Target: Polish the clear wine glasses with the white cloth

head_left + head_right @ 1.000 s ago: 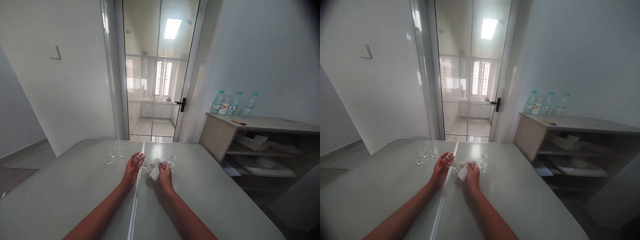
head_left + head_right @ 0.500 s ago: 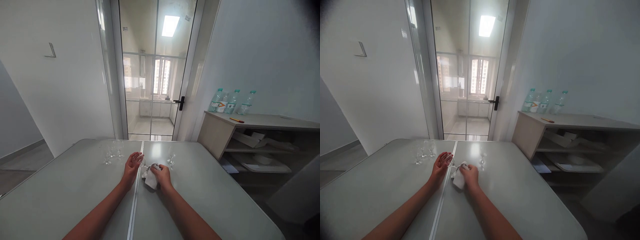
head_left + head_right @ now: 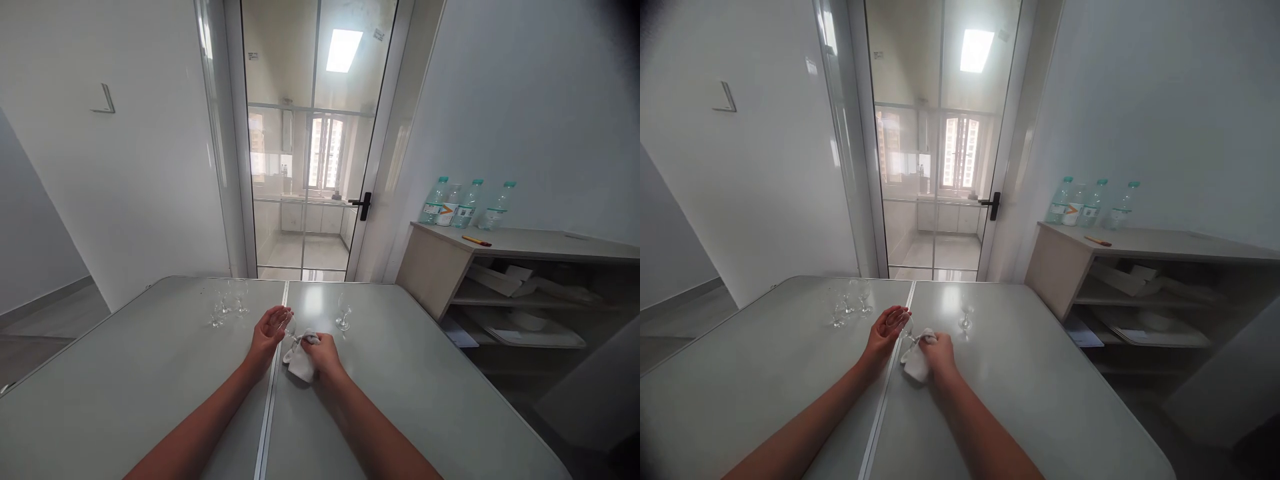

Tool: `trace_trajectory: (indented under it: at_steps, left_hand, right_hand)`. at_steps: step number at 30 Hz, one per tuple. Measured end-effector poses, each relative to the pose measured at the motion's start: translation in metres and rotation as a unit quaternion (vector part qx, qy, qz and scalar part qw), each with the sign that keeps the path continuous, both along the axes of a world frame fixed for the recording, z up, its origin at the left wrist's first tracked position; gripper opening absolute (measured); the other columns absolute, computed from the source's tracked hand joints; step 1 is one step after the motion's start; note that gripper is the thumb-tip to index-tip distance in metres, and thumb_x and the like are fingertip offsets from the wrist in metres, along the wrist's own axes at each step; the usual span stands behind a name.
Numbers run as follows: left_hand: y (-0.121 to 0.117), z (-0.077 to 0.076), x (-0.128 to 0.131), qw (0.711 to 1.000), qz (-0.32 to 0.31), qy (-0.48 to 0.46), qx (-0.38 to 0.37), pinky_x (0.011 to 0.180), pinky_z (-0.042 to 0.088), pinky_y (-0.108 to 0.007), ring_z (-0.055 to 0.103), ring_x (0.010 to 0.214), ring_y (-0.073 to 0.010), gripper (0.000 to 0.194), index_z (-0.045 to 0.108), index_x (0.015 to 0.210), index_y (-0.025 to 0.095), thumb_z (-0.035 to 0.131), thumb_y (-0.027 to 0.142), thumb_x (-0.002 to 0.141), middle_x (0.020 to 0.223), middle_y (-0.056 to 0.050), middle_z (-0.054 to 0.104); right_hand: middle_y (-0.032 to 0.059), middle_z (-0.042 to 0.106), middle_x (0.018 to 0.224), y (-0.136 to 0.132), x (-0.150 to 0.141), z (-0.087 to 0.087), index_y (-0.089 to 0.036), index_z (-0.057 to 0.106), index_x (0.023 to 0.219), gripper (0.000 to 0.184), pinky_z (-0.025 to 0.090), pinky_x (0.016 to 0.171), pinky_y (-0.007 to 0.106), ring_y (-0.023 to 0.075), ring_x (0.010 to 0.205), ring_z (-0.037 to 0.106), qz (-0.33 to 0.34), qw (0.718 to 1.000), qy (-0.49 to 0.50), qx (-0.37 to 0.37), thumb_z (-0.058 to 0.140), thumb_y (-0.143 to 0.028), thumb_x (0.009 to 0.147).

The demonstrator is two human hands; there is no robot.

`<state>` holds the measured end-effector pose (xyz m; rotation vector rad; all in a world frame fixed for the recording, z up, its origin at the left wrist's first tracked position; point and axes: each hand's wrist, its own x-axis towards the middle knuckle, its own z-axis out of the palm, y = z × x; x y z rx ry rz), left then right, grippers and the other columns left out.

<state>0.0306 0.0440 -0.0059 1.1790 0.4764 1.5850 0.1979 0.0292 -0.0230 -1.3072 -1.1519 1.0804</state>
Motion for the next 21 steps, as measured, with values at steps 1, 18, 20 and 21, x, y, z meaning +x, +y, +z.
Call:
trace_trajectory:
  at_steps: [1,18,20,21]
  left_hand:
    - [-0.001,0.001,0.0,1.0,-0.001,0.002,0.0,0.118,0.037,-0.054,0.059,0.128,-0.0346,0.064,0.064,0.124,0.022,0.09,0.04,0.068,0.131,-0.015,0.066]
    - [-0.004,0.001,0.0,0.999,-0.032,0.015,-0.008,0.114,0.041,-0.055,0.061,0.124,-0.0336,0.063,0.066,0.123,0.022,0.091,0.038,0.068,0.13,-0.015,0.066]
    - [-0.005,0.001,0.004,0.998,-0.057,0.024,0.006,0.114,0.04,-0.056,0.06,0.124,-0.0341,0.065,0.066,0.124,0.022,0.091,0.038,0.067,0.128,-0.016,0.067]
    - [-0.006,0.0,0.005,0.997,-0.066,0.03,0.013,0.115,0.038,-0.057,0.059,0.127,-0.0345,0.066,0.065,0.125,0.022,0.091,0.038,0.067,0.128,-0.016,0.067]
  right_hand:
    - [0.0008,0.06,0.058,0.001,0.004,0.002,-0.015,0.065,0.063,0.022,0.036,0.053,0.026,0.016,0.056,0.052,-0.003,1.0,-0.018,0.005,0.074,-0.035,0.063]
    - [0.0041,0.073,0.078,-0.021,-0.007,0.029,-0.022,0.072,0.084,0.01,0.036,0.063,0.026,0.0191,0.069,0.062,0.107,0.919,-0.331,0.188,0.067,-0.024,0.075]
    - [0.0062,0.072,0.071,-0.018,-0.005,0.023,-0.022,0.072,0.073,0.008,0.031,0.059,0.027,0.0192,0.063,0.061,0.076,0.904,-0.388,0.164,0.066,-0.023,0.078]
    - [0.0069,0.073,0.07,-0.016,-0.003,0.02,-0.022,0.072,0.071,0.011,0.03,0.058,0.028,0.0191,0.061,0.061,0.062,0.899,-0.407,0.153,0.065,-0.022,0.079]
